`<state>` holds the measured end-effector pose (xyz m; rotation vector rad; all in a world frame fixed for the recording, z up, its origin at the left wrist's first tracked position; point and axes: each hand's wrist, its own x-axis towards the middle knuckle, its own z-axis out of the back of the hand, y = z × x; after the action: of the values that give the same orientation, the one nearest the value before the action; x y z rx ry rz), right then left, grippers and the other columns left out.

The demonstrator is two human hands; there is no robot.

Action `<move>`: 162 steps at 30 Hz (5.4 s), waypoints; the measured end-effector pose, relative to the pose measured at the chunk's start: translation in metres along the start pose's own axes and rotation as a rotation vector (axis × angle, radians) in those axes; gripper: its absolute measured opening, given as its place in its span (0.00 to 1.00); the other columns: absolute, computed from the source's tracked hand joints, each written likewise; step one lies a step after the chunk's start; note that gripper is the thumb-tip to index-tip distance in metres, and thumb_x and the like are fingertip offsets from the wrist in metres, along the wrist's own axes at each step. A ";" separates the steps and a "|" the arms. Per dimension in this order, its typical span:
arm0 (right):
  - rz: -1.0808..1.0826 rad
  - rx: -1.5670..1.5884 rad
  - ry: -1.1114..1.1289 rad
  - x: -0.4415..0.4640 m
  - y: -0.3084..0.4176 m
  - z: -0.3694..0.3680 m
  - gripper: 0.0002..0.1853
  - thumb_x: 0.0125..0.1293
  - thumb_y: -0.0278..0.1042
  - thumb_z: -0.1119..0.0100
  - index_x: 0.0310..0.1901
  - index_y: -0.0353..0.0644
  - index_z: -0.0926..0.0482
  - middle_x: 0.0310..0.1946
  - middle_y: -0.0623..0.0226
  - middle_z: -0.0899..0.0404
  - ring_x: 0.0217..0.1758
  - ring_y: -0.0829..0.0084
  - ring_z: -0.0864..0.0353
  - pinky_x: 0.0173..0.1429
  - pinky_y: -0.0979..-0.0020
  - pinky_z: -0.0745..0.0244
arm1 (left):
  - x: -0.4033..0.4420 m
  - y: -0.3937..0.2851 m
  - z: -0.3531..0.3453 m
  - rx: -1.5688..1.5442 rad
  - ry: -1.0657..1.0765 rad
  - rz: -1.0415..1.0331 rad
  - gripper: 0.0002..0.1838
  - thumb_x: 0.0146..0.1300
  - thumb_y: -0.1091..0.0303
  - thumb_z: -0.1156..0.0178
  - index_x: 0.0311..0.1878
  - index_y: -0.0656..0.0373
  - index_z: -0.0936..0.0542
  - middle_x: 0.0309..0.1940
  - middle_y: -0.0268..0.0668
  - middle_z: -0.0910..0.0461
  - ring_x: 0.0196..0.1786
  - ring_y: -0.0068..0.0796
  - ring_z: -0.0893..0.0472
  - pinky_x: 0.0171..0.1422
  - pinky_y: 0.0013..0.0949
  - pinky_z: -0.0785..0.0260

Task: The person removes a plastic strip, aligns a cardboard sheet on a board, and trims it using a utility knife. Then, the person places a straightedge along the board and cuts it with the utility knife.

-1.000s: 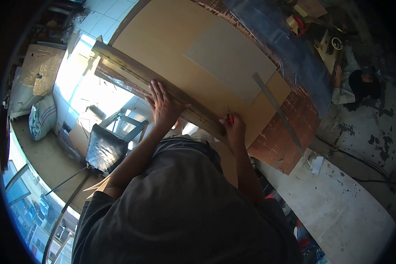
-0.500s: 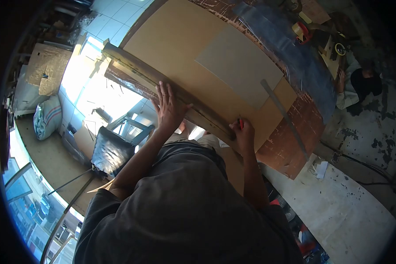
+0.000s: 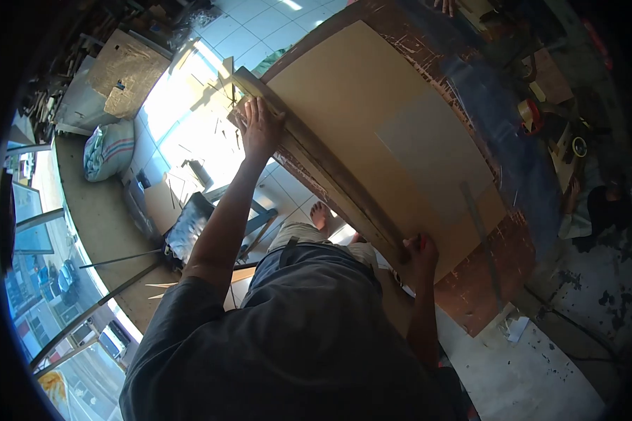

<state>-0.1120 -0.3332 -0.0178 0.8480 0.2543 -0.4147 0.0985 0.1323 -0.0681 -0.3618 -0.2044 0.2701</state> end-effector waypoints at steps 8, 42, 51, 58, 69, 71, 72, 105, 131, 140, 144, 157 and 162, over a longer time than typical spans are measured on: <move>0.025 -0.028 -0.003 0.000 -0.009 -0.001 0.13 0.61 0.39 0.24 0.37 0.40 0.18 0.31 0.67 0.15 0.36 0.73 0.16 0.48 0.66 0.22 | -0.004 0.004 -0.023 0.022 -0.064 -0.036 0.44 0.76 0.39 0.51 0.82 0.62 0.45 0.84 0.50 0.51 0.87 0.47 0.55 0.85 0.63 0.68; 0.001 -0.017 -0.009 -0.002 -0.003 -0.001 0.14 0.61 0.40 0.24 0.38 0.40 0.18 0.31 0.68 0.17 0.37 0.74 0.19 0.48 0.67 0.24 | 0.000 0.005 -0.027 0.035 -0.043 -0.058 0.43 0.78 0.36 0.57 0.83 0.57 0.48 0.85 0.48 0.54 0.87 0.47 0.57 0.85 0.66 0.70; -0.062 0.040 -0.073 -0.012 0.017 -0.004 0.14 0.62 0.37 0.26 0.40 0.37 0.19 0.32 0.62 0.16 0.38 0.68 0.16 0.47 0.63 0.22 | 0.004 0.012 -0.031 0.091 -0.044 -0.096 0.44 0.79 0.34 0.61 0.84 0.58 0.49 0.85 0.49 0.53 0.87 0.48 0.57 0.84 0.67 0.70; 0.187 -0.139 -0.245 -0.029 0.013 -0.020 0.14 0.63 0.33 0.28 0.46 0.38 0.19 0.42 0.58 0.18 0.48 0.54 0.15 0.51 0.58 0.20 | 0.003 0.010 -0.027 0.067 -0.018 -0.093 0.45 0.78 0.33 0.64 0.84 0.59 0.50 0.85 0.50 0.55 0.87 0.49 0.58 0.84 0.67 0.72; 0.298 -0.245 -0.252 -0.057 0.001 -0.043 0.28 0.60 0.37 0.24 0.60 0.42 0.22 0.57 0.59 0.26 0.51 0.56 0.17 0.51 0.58 0.18 | 0.002 0.013 -0.024 0.076 0.017 -0.109 0.45 0.78 0.34 0.61 0.83 0.61 0.51 0.84 0.55 0.55 0.86 0.55 0.58 0.83 0.69 0.68; 0.308 -0.237 -0.238 -0.058 -0.004 -0.042 0.31 0.58 0.36 0.23 0.63 0.43 0.23 0.60 0.57 0.28 0.56 0.51 0.18 0.55 0.55 0.18 | 0.004 0.013 -0.026 0.029 0.022 -0.094 0.46 0.78 0.32 0.67 0.84 0.59 0.52 0.85 0.53 0.58 0.87 0.53 0.60 0.84 0.67 0.76; 0.292 -0.227 -0.211 -0.060 -0.001 -0.041 0.32 0.57 0.34 0.23 0.64 0.43 0.23 0.60 0.57 0.28 0.57 0.52 0.18 0.56 0.56 0.18 | 0.003 0.014 -0.026 0.031 0.024 -0.099 0.46 0.78 0.32 0.67 0.84 0.59 0.52 0.85 0.53 0.58 0.87 0.53 0.60 0.84 0.67 0.76; 0.271 -0.240 -0.190 -0.058 -0.001 -0.039 0.34 0.54 0.20 0.27 0.66 0.43 0.23 0.55 0.57 0.26 0.56 0.52 0.17 0.56 0.56 0.18 | 0.004 0.009 -0.024 0.050 0.032 -0.089 0.46 0.78 0.32 0.66 0.84 0.60 0.53 0.85 0.54 0.58 0.87 0.53 0.61 0.84 0.66 0.75; 0.296 -0.292 -0.191 -0.053 -0.026 -0.046 0.28 0.64 0.41 0.24 0.62 0.39 0.20 0.54 0.57 0.25 0.48 0.59 0.16 0.49 0.62 0.19 | -0.003 -0.001 -0.015 0.049 -0.003 -0.042 0.42 0.79 0.39 0.58 0.83 0.61 0.48 0.85 0.52 0.54 0.87 0.51 0.56 0.85 0.63 0.71; 0.235 -0.177 -0.169 -0.054 -0.008 -0.041 0.29 0.62 0.42 0.22 0.61 0.37 0.19 0.56 0.55 0.25 0.54 0.56 0.19 0.55 0.60 0.21 | -0.003 -0.006 -0.013 0.046 0.045 -0.006 0.40 0.80 0.44 0.58 0.83 0.63 0.50 0.85 0.50 0.57 0.88 0.48 0.60 0.85 0.62 0.73; 0.241 -0.254 -0.176 -0.055 -0.012 -0.041 0.29 0.63 0.44 0.23 0.60 0.36 0.19 0.56 0.55 0.25 0.58 0.52 0.19 0.57 0.59 0.21 | -0.004 -0.006 -0.013 0.032 0.058 0.015 0.39 0.80 0.46 0.60 0.83 0.62 0.51 0.86 0.49 0.58 0.88 0.46 0.61 0.86 0.60 0.75; 0.410 -0.293 -0.235 -0.050 -0.023 -0.043 0.30 0.62 0.44 0.23 0.61 0.37 0.20 0.56 0.52 0.24 0.56 0.50 0.18 0.54 0.58 0.17 | -0.005 -0.008 -0.010 0.055 0.053 0.011 0.39 0.81 0.42 0.64 0.83 0.61 0.50 0.85 0.49 0.56 0.87 0.48 0.59 0.86 0.63 0.68; 0.370 -0.263 -0.234 -0.051 -0.019 -0.045 0.30 0.64 0.48 0.25 0.61 0.37 0.20 0.55 0.51 0.23 0.56 0.49 0.18 0.53 0.58 0.17 | -0.005 -0.008 -0.010 0.013 0.060 0.015 0.40 0.80 0.43 0.61 0.84 0.61 0.51 0.86 0.48 0.57 0.88 0.47 0.61 0.85 0.64 0.72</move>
<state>-0.1683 -0.2974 -0.0399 0.5653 -0.0663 -0.1262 0.0976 0.1203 -0.0748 -0.3580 -0.1413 0.2752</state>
